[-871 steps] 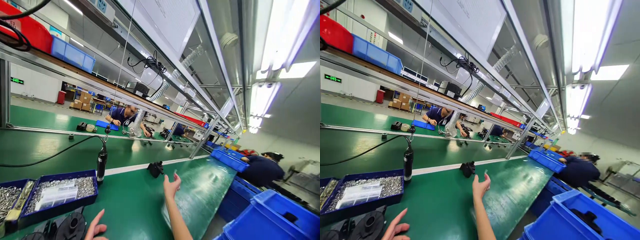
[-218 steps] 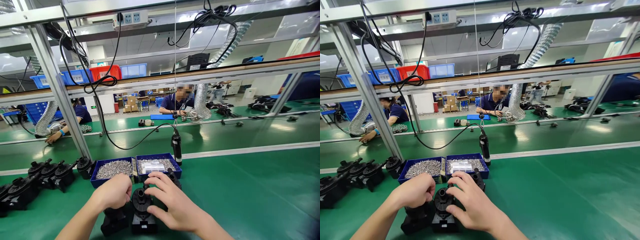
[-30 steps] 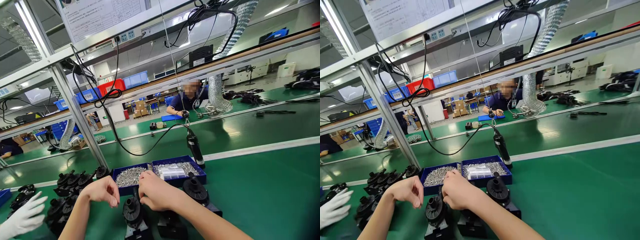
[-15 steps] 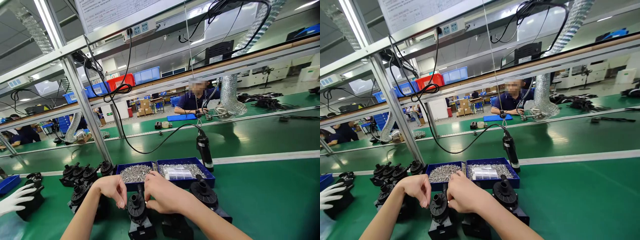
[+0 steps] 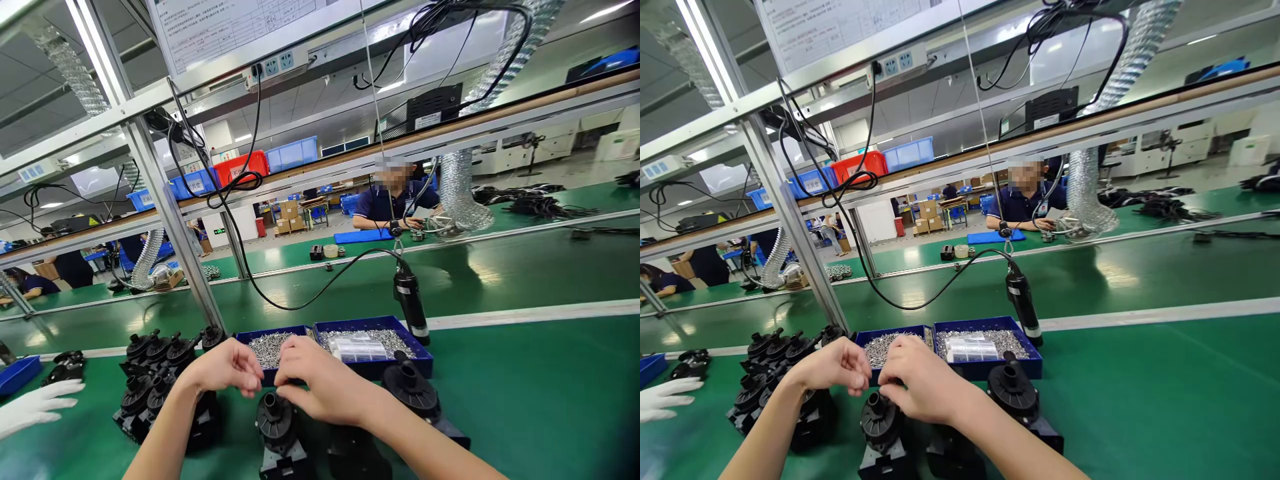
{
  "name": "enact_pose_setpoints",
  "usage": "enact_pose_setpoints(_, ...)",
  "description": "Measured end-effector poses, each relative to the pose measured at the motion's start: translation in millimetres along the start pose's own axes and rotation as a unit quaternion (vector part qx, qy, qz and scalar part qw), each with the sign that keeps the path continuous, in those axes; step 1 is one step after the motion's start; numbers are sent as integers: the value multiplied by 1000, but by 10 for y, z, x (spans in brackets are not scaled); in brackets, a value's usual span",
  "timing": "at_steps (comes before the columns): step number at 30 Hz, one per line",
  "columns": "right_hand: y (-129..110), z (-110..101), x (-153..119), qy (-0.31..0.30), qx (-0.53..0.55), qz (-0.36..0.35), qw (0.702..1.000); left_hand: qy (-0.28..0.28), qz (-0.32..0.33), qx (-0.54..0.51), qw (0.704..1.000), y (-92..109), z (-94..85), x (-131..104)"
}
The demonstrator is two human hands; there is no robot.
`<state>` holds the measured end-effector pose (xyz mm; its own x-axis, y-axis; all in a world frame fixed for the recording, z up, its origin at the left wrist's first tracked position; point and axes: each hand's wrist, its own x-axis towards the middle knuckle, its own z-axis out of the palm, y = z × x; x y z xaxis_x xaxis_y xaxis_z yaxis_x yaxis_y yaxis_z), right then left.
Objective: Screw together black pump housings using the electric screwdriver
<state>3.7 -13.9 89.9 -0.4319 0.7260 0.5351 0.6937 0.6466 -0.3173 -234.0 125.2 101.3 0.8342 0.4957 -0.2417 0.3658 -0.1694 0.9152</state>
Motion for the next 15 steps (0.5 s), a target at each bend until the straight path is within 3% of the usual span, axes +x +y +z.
enact_pose_setpoints(3, -28, 72, 55, 116, 36, -43, 992, 57, 48, -42, 996, 125, 82, -36)
enact_pose_setpoints(6, -19, 135, 87, 220, 53, -51, 973, 54, 79, -77, 992, 236, 209, -57)
enact_pose_setpoints(15, 68, 233, 71, 237, -84, 3, 968, 94, 132, -161, 974, 261, 503, 5)
